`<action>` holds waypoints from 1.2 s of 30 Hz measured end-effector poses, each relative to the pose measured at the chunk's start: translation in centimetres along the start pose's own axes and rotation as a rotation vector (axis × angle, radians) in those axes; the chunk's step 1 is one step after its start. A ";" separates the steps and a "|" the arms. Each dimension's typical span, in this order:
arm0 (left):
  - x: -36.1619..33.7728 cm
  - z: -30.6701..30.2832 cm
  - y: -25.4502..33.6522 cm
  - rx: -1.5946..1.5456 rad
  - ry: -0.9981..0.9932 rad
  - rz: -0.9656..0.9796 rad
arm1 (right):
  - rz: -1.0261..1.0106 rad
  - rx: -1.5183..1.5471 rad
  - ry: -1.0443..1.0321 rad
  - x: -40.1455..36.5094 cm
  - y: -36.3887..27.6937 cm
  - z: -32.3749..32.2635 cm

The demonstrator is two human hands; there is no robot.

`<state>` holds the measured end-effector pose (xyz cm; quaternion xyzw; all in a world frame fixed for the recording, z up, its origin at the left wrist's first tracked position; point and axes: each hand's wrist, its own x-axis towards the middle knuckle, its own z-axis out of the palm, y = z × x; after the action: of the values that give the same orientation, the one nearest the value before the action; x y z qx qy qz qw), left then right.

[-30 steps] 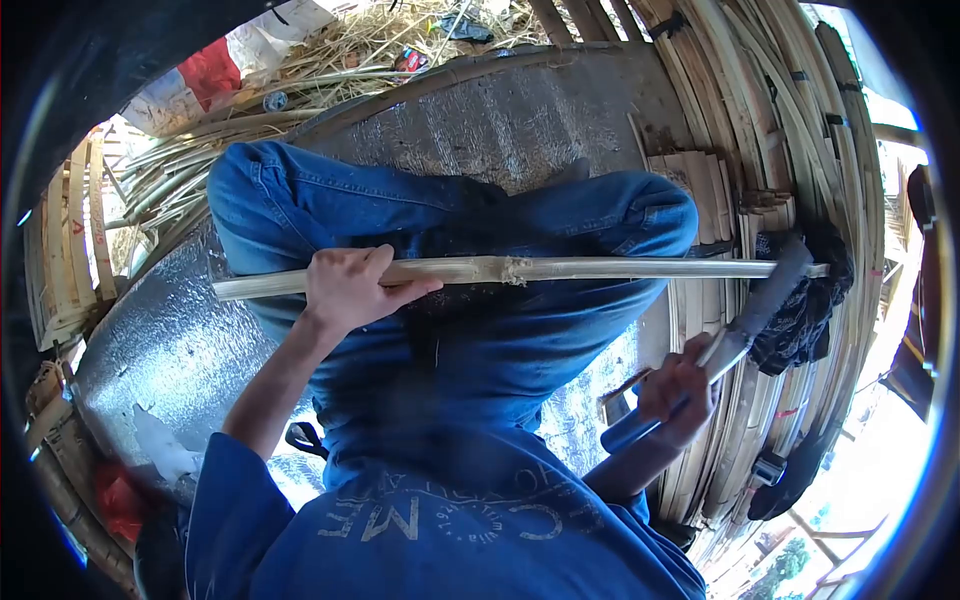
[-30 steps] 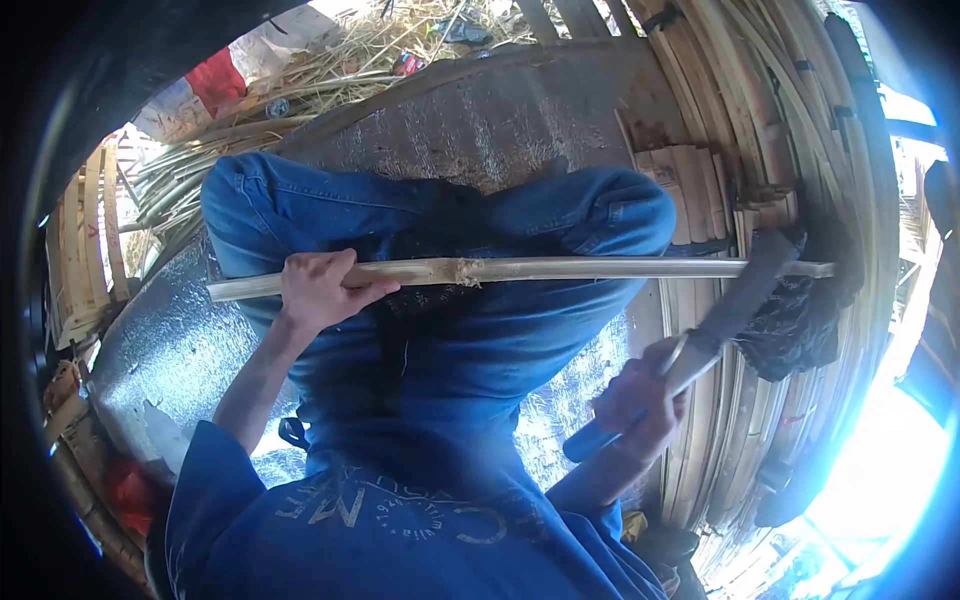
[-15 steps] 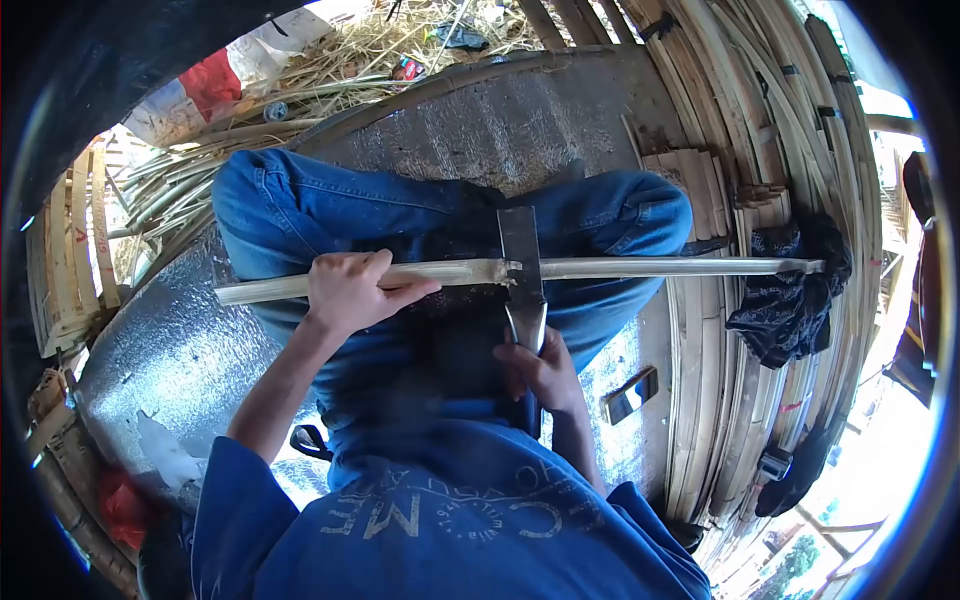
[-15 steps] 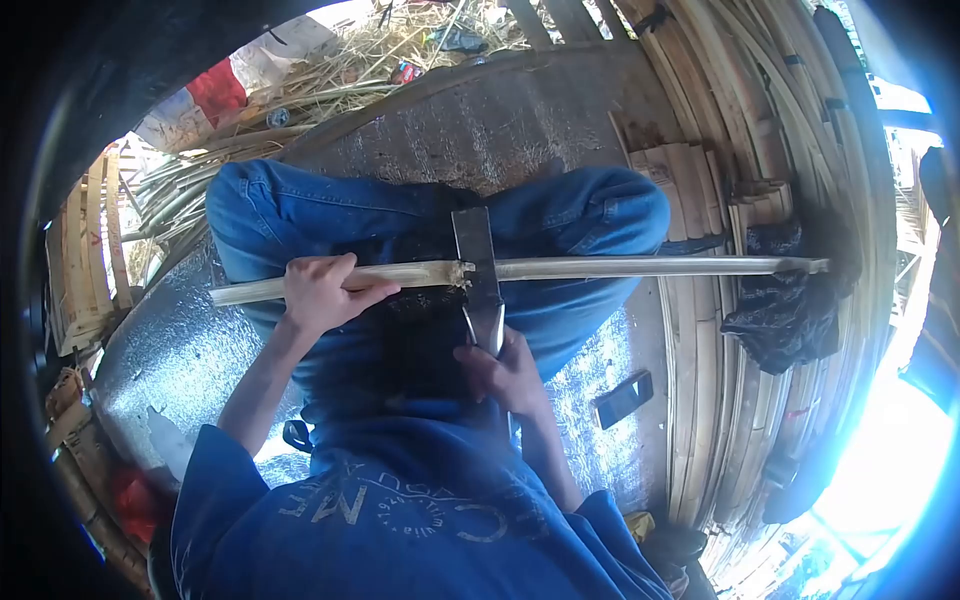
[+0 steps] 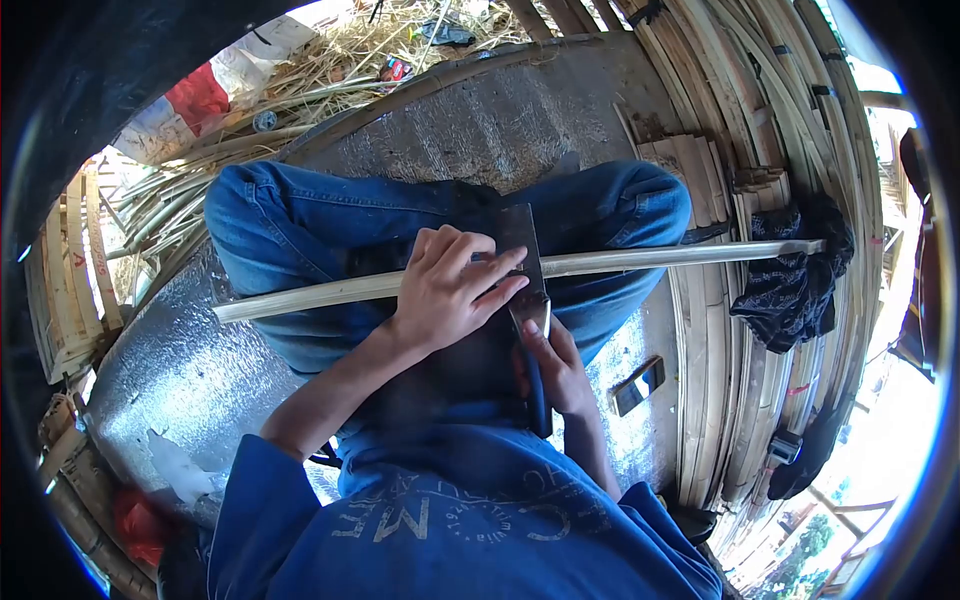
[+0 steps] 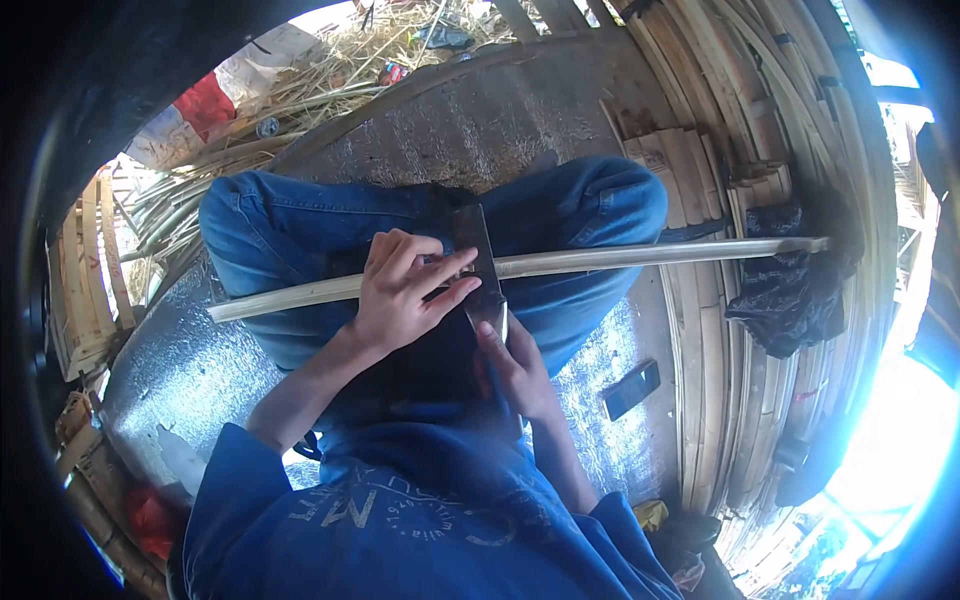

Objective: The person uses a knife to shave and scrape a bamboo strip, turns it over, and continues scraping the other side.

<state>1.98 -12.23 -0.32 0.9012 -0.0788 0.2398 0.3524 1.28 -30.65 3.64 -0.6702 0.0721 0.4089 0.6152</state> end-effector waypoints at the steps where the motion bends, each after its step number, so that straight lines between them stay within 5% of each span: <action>1: -0.1 0.3 -0.2 -0.006 0.011 0.029 | 0.023 -0.007 -0.005 0.0 0.1 -0.1; 5: -0.1 0.5 -0.5 -0.033 0.013 0.026 | -0.068 -0.222 0.112 -0.1 0.4 0.8; 18: -0.3 0.4 -0.9 -0.160 0.021 0.092 | 0.171 0.059 -0.110 0.3 0.0 -1.2; 21: -0.2 0.1 -1.1 -0.148 0.003 0.119 | -0.115 -0.404 0.134 0.0 0.9 -0.6; 24: -0.4 0.0 -1.2 -0.132 0.003 0.127 | -0.060 -0.579 0.160 -1.1 -1.4 -0.8; 26: -0.4 0.1 -1.3 -0.125 0.006 0.116 | -0.081 -0.580 0.211 -1.6 -1.7 -1.6; 29: -0.5 0.1 -1.3 -0.158 -0.005 0.102 | -0.203 -0.082 0.379 -2.2 -2.5 -3.3; 32: -0.3 -0.2 -1.1 -0.189 -0.037 0.052 | -0.081 0.007 0.247 -2.9 -1.6 -2.7; 34: -0.3 -0.3 -0.9 -0.231 -0.070 -0.030 | -0.059 -0.227 0.152 -2.0 0.6 -0.9; 36: -0.3 -0.4 -1.3 -0.220 -0.068 0.012 | 0.081 -0.032 0.060 -1.8 1.3 0.2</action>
<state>1.98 -11.05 -0.98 0.8642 -0.1220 0.2011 0.4447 -0.78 -31.53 3.81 -0.6885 0.1112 0.4143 0.5849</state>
